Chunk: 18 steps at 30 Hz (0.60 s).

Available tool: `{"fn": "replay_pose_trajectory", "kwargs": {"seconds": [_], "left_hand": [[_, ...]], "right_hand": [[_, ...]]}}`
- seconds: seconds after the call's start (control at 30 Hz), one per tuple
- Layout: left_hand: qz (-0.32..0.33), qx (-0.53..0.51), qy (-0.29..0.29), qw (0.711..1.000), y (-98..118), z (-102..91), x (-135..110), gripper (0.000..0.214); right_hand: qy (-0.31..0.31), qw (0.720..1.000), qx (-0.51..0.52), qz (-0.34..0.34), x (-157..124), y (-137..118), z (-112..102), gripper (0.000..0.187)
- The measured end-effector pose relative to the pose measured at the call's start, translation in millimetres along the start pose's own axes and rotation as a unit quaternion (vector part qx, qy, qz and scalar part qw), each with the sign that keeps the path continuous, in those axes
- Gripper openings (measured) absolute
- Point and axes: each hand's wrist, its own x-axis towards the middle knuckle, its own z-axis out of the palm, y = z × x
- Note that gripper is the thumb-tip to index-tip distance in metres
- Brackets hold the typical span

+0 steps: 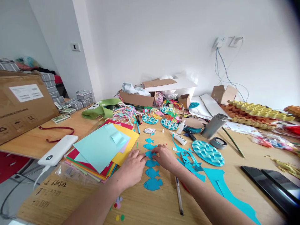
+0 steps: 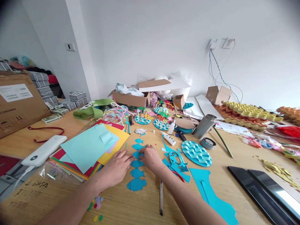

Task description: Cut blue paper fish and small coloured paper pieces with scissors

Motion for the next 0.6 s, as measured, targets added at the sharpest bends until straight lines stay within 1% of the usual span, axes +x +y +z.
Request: {"fn": "replay_pose_trajectory", "kwargs": {"seconds": [0.17,0.27,0.43,0.53,0.6], "left_hand": [[-0.002,0.001,-0.003,1.000,-0.6,1.4,0.6,0.043],[0.001,0.000,-0.001,1.000,0.0,0.2,0.6,0.042],[0.007,-0.007,0.009,1.000,-0.7,-0.6,-0.5,0.042],[0.008,-0.004,0.009,1.000,-2.4,0.5,-0.6,0.041],[0.012,-0.005,0.012,1.000,-3.4,1.0,-0.2,0.041]], "right_hand": [[0.009,1.000,0.000,-0.001,-2.9,-3.9,-0.6,0.019],[0.026,1.000,0.010,0.004,-5.9,-2.6,-7.4,0.016],[0.071,0.996,0.043,0.043,-21.4,9.0,-35.8,0.020],[0.081,0.993,0.057,0.071,-41.6,17.1,-53.7,0.021],[0.079,0.991,0.065,0.082,-58.6,21.4,-60.9,0.022]]}}
